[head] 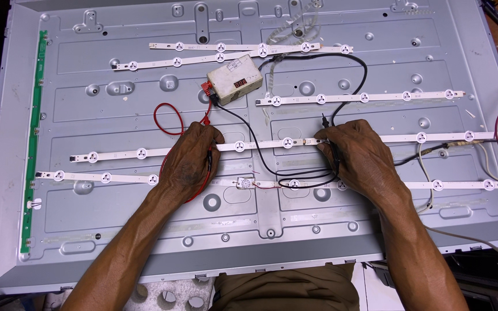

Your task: The person uses a multimeter to test several LED light strips laid out on the back of a disassembled TV. They connect the probes to different points on the strips, observe the multimeter readings, and reposition the strips during the process.

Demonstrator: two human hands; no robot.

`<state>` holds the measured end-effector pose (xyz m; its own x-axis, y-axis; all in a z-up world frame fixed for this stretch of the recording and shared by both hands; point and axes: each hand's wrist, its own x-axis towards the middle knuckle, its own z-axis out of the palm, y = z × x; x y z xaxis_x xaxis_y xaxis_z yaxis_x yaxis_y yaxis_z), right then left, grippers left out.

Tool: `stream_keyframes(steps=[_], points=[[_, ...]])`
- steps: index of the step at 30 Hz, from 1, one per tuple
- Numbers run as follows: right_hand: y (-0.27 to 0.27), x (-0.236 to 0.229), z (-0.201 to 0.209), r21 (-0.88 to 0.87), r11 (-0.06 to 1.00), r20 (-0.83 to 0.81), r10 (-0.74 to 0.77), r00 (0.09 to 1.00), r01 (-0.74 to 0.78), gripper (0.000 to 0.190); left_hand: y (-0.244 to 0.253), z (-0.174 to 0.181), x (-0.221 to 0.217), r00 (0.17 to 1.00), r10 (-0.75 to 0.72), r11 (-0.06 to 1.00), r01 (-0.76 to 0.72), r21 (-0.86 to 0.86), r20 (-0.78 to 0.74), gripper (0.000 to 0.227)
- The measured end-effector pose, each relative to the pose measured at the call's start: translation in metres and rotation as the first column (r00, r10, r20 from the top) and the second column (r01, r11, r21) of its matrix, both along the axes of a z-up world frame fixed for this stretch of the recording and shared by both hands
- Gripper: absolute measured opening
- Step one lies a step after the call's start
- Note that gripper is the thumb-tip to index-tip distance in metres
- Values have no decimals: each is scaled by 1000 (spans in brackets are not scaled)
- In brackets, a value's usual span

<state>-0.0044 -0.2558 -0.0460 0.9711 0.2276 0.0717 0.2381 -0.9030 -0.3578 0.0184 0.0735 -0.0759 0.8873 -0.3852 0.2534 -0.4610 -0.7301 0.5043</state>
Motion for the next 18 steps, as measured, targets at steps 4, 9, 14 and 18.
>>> stream_keyframes(steps=[4,9,14,18], points=[[1,-2,2,16,1000,8,-4,1000,4,16,0,-5,1,1000,3,1000,-3,-1,18,18],[0,-1,-2,13,1000,35,6,999,-6,16,-2,-3,0,999,0,1000,0,2,43,15],[-1,0,-6,-19,999,76,29,997,-28,17,-4,-4,1,999,-21,1000,22,-23,38,16],[-3,2,-12,-39,999,80,18,997,-15,16,-7,-6,0,999,-16,999,17,-32,28,16]])
